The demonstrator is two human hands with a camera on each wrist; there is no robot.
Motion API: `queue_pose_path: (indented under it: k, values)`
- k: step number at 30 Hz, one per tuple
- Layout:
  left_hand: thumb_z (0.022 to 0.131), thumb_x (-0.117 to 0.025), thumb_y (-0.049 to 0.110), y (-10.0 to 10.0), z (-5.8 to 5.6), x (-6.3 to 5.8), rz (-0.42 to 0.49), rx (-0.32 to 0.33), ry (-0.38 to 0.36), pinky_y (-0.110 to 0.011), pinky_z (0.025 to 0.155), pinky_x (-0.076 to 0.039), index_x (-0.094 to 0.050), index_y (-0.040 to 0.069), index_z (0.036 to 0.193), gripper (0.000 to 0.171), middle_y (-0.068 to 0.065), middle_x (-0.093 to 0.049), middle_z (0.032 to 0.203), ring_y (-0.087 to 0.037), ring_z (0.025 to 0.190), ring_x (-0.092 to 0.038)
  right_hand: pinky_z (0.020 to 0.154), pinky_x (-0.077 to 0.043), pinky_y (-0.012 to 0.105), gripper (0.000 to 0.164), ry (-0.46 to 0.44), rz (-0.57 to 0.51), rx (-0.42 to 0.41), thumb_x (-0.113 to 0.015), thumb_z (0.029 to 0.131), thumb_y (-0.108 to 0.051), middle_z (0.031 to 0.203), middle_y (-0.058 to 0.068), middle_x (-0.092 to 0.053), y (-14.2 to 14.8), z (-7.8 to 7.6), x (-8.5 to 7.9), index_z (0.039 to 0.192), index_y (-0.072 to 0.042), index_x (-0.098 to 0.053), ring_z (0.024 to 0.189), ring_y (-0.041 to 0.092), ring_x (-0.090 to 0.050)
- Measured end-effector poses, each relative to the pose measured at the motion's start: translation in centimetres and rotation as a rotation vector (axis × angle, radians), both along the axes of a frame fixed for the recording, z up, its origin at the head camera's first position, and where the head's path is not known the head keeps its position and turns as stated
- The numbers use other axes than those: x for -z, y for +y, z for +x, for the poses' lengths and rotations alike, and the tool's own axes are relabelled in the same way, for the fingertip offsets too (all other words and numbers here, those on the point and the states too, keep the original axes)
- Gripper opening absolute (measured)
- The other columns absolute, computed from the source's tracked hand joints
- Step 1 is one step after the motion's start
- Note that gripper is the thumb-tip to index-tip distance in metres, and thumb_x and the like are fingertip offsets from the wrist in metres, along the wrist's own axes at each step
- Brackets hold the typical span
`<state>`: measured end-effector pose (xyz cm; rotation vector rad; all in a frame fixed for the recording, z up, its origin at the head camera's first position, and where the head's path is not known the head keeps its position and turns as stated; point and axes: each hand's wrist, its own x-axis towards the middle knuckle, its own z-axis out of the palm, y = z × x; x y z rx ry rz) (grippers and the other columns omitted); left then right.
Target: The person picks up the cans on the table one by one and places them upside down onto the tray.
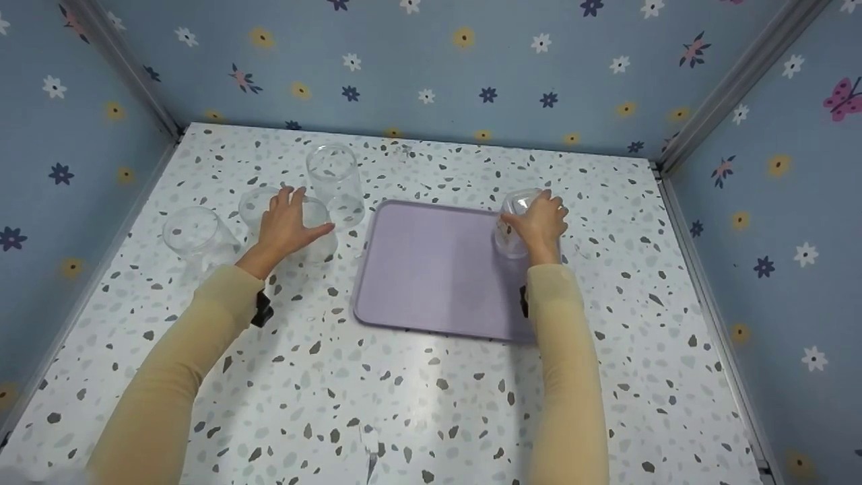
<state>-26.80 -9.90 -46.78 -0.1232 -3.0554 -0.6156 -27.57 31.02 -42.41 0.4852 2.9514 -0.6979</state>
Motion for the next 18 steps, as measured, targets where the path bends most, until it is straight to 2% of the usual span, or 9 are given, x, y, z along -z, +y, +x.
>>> queue_pose_path:
  k: [6,13,18]
  values:
    - [0.075,-0.061,0.052,0.1,-0.2,-0.4,-0.032,0.003,-0.059,-0.052,0.089,-0.033,-0.024,-0.002,0.137,0.09,-0.024,-0.027,0.133,-0.038,0.119,-0.029,0.093,-0.028,0.057,0.1,-0.021,0.05,0.023,-0.066,0.071,-0.048,0.129,0.033,-0.028,0.6,-0.4,-0.2,0.135,0.01,-0.017,0.118,0.047,-0.027]
    - [0.074,-0.063,0.05,0.1,-0.2,-0.6,-0.042,0.011,-0.097,-0.052,0.088,-0.034,-0.025,-0.004,0.136,0.09,-0.026,-0.029,0.131,-0.038,0.118,-0.029,0.09,-0.03,0.057,0.093,-0.04,0.053,0.052,-0.066,0.071,-0.049,0.123,0.033,-0.033,1.2,-0.8,0.0,0.13,0.013,-0.027,0.114,0.046,-0.031]
    - [0.074,-0.063,0.05,0.2,-0.3,-0.7,-0.056,0.015,-0.125,-0.051,0.089,-0.035,-0.026,-0.005,0.135,0.09,-0.027,-0.028,0.132,-0.038,0.119,-0.028,0.089,-0.031,0.057,0.091,-0.051,0.073,0.052,-0.064,0.072,-0.048,0.121,0.033,-0.034,1.4,-1.0,0.0,0.128,0.014,-0.029,0.112,0.047,-0.032]
